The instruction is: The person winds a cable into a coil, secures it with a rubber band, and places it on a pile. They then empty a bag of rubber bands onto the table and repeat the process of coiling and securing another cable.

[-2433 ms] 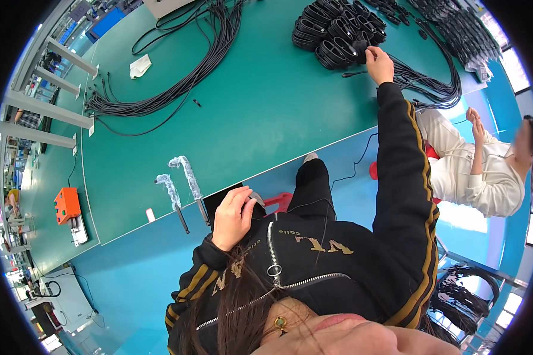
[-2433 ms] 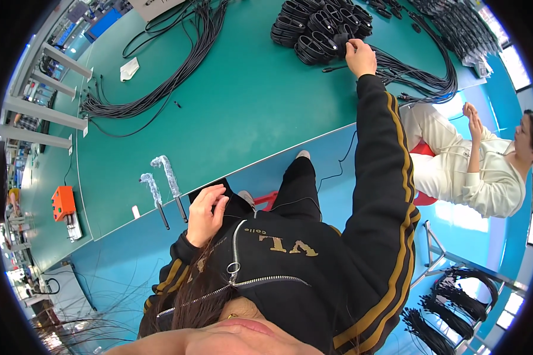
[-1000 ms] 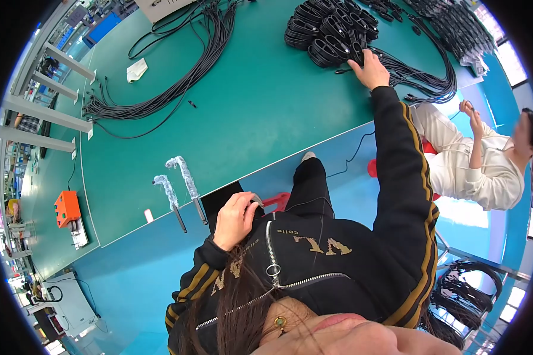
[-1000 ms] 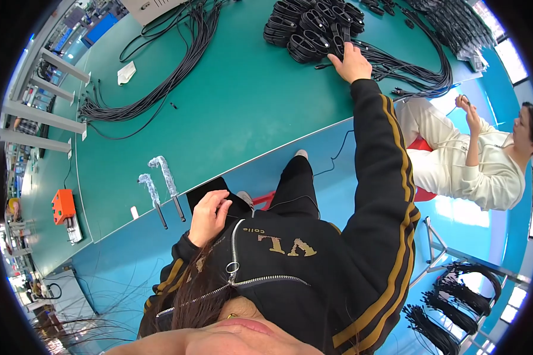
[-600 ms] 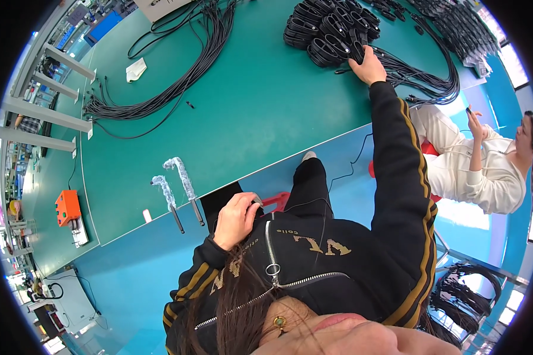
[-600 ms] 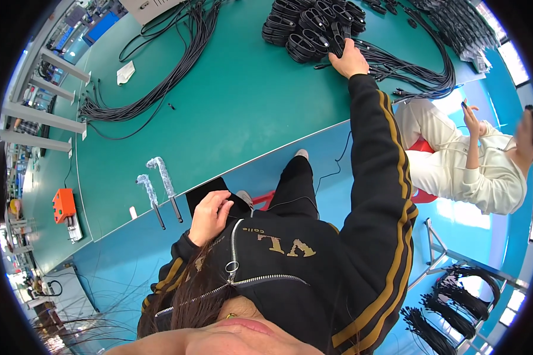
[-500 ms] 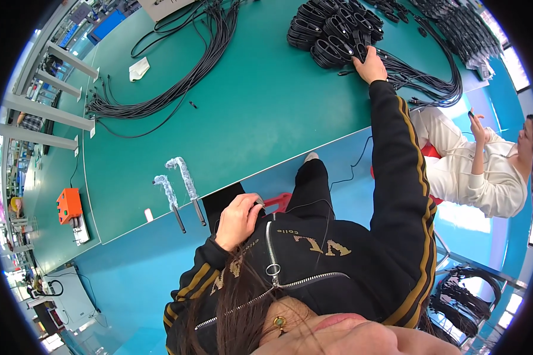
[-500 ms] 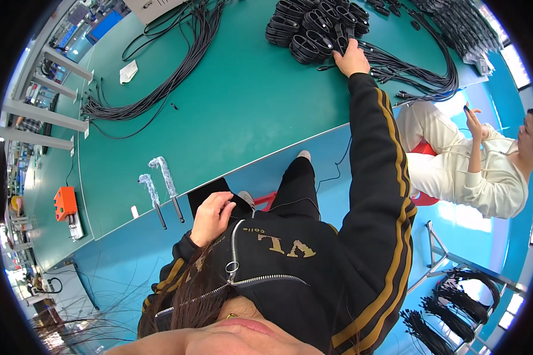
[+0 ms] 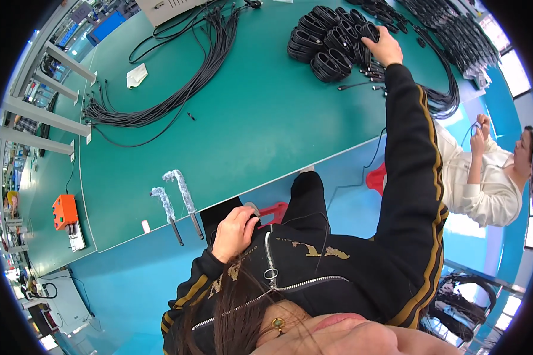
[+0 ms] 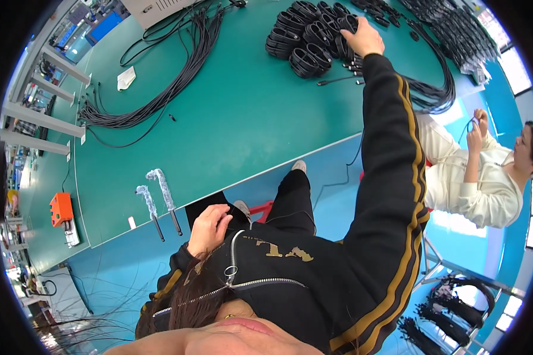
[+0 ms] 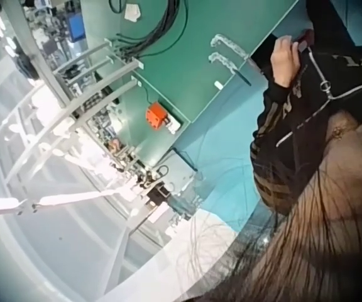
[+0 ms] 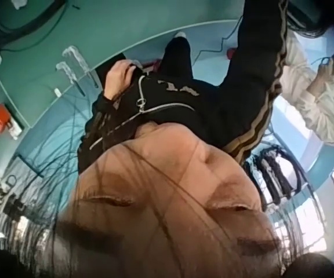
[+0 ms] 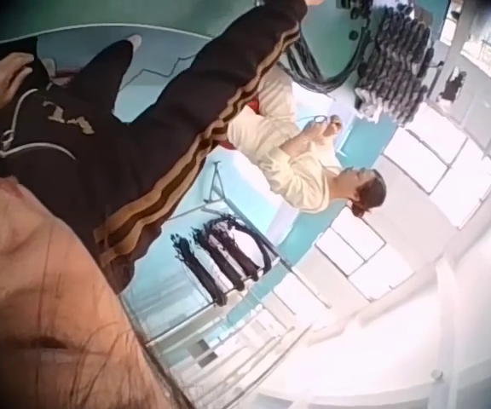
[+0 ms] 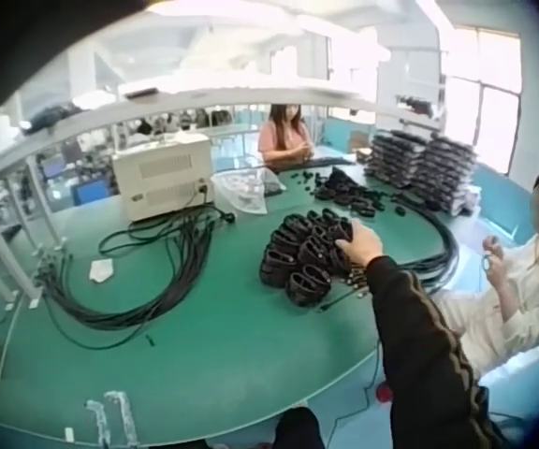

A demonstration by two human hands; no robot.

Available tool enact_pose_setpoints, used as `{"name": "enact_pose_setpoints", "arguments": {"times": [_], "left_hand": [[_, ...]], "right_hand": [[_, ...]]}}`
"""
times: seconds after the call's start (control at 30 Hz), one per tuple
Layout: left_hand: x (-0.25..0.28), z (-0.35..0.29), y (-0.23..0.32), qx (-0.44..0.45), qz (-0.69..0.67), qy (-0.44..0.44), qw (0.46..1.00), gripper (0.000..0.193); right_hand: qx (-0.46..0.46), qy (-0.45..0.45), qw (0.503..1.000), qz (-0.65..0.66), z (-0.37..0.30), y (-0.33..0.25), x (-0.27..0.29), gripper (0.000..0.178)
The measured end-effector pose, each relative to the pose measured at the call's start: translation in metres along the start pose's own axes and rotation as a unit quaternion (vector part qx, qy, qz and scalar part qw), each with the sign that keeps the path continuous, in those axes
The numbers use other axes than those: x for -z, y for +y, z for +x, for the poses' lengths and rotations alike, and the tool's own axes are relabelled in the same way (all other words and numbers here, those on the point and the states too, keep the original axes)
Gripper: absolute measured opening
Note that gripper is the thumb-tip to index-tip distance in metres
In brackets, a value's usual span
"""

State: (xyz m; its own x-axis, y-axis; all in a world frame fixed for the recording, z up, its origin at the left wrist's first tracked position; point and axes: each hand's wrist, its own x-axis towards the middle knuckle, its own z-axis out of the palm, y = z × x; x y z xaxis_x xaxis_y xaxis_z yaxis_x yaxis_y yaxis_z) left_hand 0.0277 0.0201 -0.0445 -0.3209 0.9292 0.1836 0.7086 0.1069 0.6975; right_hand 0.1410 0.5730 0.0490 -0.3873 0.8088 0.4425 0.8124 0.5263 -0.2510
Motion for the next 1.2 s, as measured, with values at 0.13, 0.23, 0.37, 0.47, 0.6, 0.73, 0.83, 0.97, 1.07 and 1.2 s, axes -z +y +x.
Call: {"name": "enact_pose_setpoints", "arguments": {"times": [0.13, 0.23, 0.37, 0.47, 0.6, 0.73, 0.83, 0.97, 1.07, 1.2], "left_hand": [[-0.002, 0.003, 0.0, 0.01, 0.011, 0.016, 1.0, 0.02], [0.001, 0.004, -0.001, 0.031, 0.025, 0.029, 0.999, 0.021], [-0.001, 0.01, 0.001, 0.079, 0.014, 0.007, 0.997, 0.019], [-0.004, 0.015, -0.005, 0.078, 0.009, -0.005, 0.997, 0.02], [-0.005, 0.015, -0.008, 0.039, 0.016, 0.001, 0.999, 0.021], [-0.003, 0.011, -0.008, 0.029, 0.01, 0.004, 1.0, 0.021], [-0.001, 0.006, -0.007, 0.029, 0.013, 0.019, 0.999, 0.021], [0.003, -0.003, -0.007, 0.048, 0.016, 0.014, 0.999, 0.022], [0.003, -0.005, -0.007, 0.044, 0.026, 0.004, 0.999, 0.022], [0.004, -0.002, -0.007, 0.073, 0.029, 0.009, 0.997, 0.022]], "right_hand": [[0.021, 0.007, 0.999, -0.027, 0.068, -0.009, -0.019, 0.062], [0.042, 0.011, 0.999, -0.008, 0.099, -0.019, -0.039, 0.064], [0.064, -0.029, 0.997, 0.01, 0.111, -0.018, -0.068, 0.067], [0.072, -0.047, 0.996, 0.001, 0.111, -0.01, -0.079, 0.068], [0.083, -0.049, 0.995, -0.02, 0.102, -0.012, -0.068, 0.071], [0.095, -0.052, 0.994, -0.018, 0.102, -0.002, -0.055, 0.074], [0.116, -0.046, 0.992, -0.01, 0.101, -0.002, -0.05, 0.073], [0.167, 0.011, 0.986, -0.013, 0.088, -0.014, -0.063, 0.063], [0.149, 0.024, 0.987, -0.055, 0.088, -0.013, -0.067, 0.052], [0.104, 0.11, 0.986, 0.075, 0.093, -0.029, -0.064, 0.046]]}}
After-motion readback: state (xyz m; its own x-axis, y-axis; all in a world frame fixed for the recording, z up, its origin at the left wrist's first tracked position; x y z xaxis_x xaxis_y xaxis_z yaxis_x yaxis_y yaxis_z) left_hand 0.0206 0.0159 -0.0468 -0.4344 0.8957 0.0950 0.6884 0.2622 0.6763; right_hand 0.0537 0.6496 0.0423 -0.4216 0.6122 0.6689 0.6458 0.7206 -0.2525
